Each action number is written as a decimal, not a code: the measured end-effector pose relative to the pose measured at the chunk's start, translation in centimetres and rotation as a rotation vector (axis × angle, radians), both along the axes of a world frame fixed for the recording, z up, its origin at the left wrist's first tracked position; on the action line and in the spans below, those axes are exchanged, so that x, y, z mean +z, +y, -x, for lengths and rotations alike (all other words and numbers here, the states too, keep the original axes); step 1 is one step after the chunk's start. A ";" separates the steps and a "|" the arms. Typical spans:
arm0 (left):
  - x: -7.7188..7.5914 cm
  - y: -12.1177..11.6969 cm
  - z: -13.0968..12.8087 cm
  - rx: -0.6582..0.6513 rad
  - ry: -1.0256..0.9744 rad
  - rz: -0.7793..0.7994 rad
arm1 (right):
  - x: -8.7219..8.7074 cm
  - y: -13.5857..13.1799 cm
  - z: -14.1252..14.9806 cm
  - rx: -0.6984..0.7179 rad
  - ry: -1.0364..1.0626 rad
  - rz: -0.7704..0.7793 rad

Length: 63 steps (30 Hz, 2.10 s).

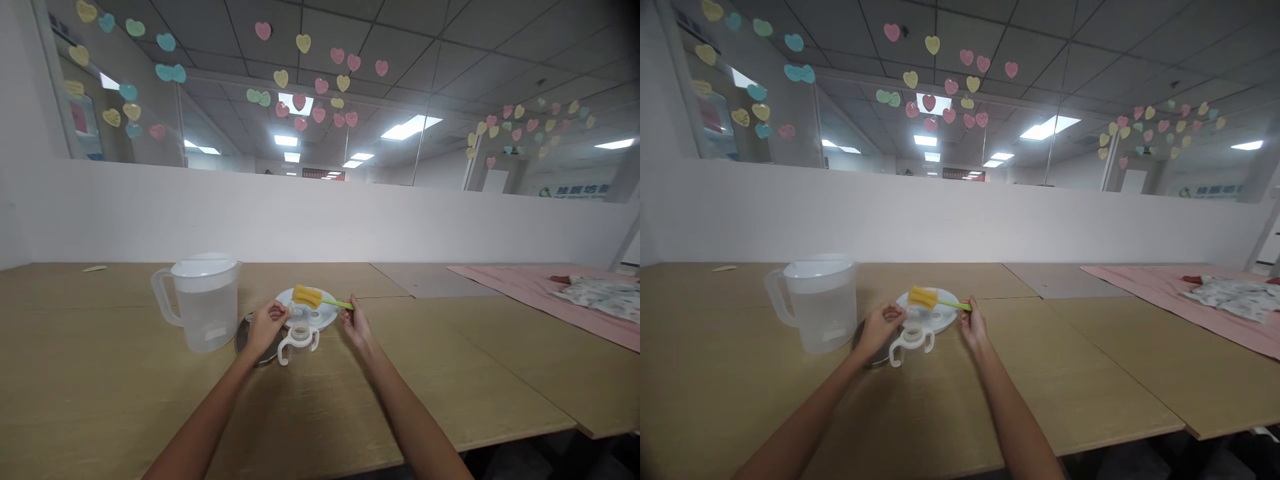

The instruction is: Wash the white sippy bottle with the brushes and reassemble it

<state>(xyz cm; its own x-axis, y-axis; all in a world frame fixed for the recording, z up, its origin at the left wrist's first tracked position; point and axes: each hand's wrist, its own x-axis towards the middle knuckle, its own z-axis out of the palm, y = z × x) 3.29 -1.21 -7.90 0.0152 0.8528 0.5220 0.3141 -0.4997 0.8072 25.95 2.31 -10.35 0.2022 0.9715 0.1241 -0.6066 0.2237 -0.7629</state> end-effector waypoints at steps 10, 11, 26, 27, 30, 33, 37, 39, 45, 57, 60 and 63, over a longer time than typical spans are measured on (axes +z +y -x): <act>0.1 -1.1 -0.3 -0.013 -0.192 -0.041 | 0.1 -0.3 -0.2 -0.282 -0.019 0.041; 0.1 -1.1 -0.3 -0.004 -0.188 -0.052 | 0.2 -0.3 -0.3 -0.256 -0.001 0.041; -0.5 -0.4 0.0 -0.015 -0.252 0.008 | 0.3 -0.5 0.5 -0.126 0.032 0.060; -0.5 -0.3 0.0 -0.020 -0.270 0.019 | 0.3 -0.5 0.6 -0.133 0.036 0.057; -0.5 -0.2 0.0 -0.031 -0.330 0.041 | 0.4 -0.6 0.8 -0.136 0.041 0.046; -0.4 -0.3 -0.1 -0.051 -0.393 0.076 | 0.7 -0.8 0.9 -0.143 0.047 0.045; -0.1 -0.7 -0.4 -0.114 -0.504 0.149 | 1.3 -1.2 0.9 -0.171 0.072 0.050; 0.1 -0.9 -0.5 -0.145 -0.572 0.184 | 1.5 -1.3 0.9 -0.179 0.090 0.055; 0.7 -1.1 -0.2 -0.189 -0.717 0.217 | 1.5 -1.1 -0.1 -0.289 0.172 0.082; 0.2 -0.8 -0.2 -0.204 -0.726 0.243 | 1.5 -1.1 -0.1 -0.014 0.100 0.029; 0.2 -0.8 -0.1 -0.202 -0.734 0.254 | 1.6 -0.9 -0.4 0.010 0.116 0.022; 0.4 -1.0 -0.2 -0.206 -0.754 0.286 | 1.4 -0.8 -0.4 0.011 0.072 0.022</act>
